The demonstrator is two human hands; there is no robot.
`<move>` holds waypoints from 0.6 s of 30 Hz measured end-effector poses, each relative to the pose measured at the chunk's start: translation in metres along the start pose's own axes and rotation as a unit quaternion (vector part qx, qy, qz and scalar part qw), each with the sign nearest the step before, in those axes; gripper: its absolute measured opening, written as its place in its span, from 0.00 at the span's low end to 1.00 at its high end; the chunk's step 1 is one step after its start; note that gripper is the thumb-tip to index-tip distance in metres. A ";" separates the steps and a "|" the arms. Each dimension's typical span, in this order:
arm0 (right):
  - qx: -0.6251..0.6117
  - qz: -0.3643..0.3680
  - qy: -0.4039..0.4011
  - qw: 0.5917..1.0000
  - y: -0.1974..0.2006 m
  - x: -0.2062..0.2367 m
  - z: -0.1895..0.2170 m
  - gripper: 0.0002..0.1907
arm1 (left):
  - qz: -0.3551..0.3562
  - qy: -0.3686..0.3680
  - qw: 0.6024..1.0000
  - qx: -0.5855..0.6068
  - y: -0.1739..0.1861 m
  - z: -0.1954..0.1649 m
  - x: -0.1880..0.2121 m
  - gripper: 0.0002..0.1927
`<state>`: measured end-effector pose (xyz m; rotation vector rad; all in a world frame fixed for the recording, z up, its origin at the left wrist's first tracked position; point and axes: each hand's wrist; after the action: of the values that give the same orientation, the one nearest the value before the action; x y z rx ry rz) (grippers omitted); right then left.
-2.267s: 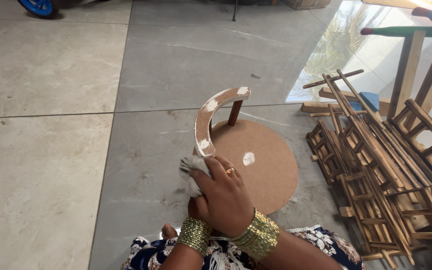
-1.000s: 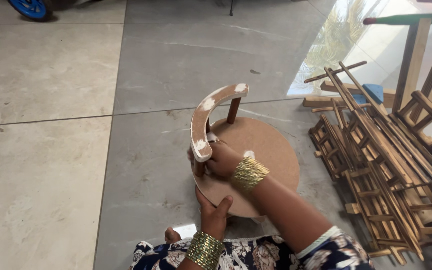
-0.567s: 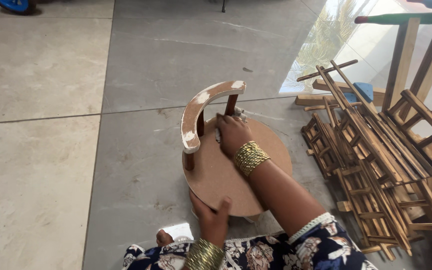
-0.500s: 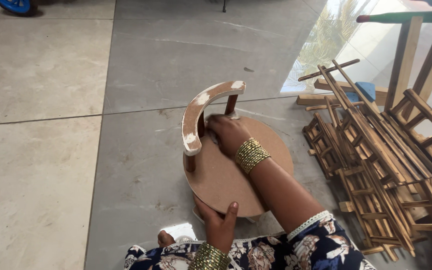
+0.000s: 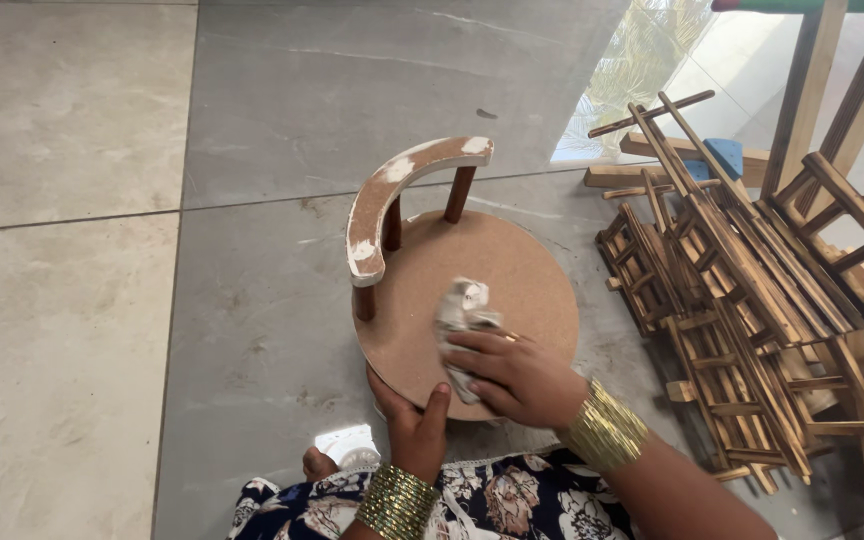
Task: The person wipes a small wooden chair frame with a cloth, then picks up a small round wooden stool and wipes its seat, backrest, and legs. The person handles the items one at a time, turning them to reach different surfaces.
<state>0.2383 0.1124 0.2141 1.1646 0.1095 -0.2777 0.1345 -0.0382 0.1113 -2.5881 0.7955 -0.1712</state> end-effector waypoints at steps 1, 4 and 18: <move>0.021 -0.024 -0.033 0.999 0.004 0.013 0.000 0.25 | 0.001 -0.006 1.000 -0.006 0.000 0.001 -0.001 0.52; 0.062 -0.141 -0.143 0.978 0.021 0.028 -0.016 0.21 | 0.008 -0.019 1.000 -0.022 0.003 0.003 -0.002 0.52; -0.036 -0.170 -0.038 0.984 -0.022 0.042 0.055 0.22 | -0.004 -0.012 0.996 -0.090 0.035 -0.011 -0.025 0.42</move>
<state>0.2695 0.0468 0.2065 1.0600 0.2510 -0.6140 0.0939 -0.0544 0.1067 -2.7560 0.8252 -0.0727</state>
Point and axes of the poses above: each hand's wrist, its own x-axis away from the middle knuckle, its own y-axis out of the back of the hand, z = x × y, and after that the axes turned 4 degrees about -z, right-handed
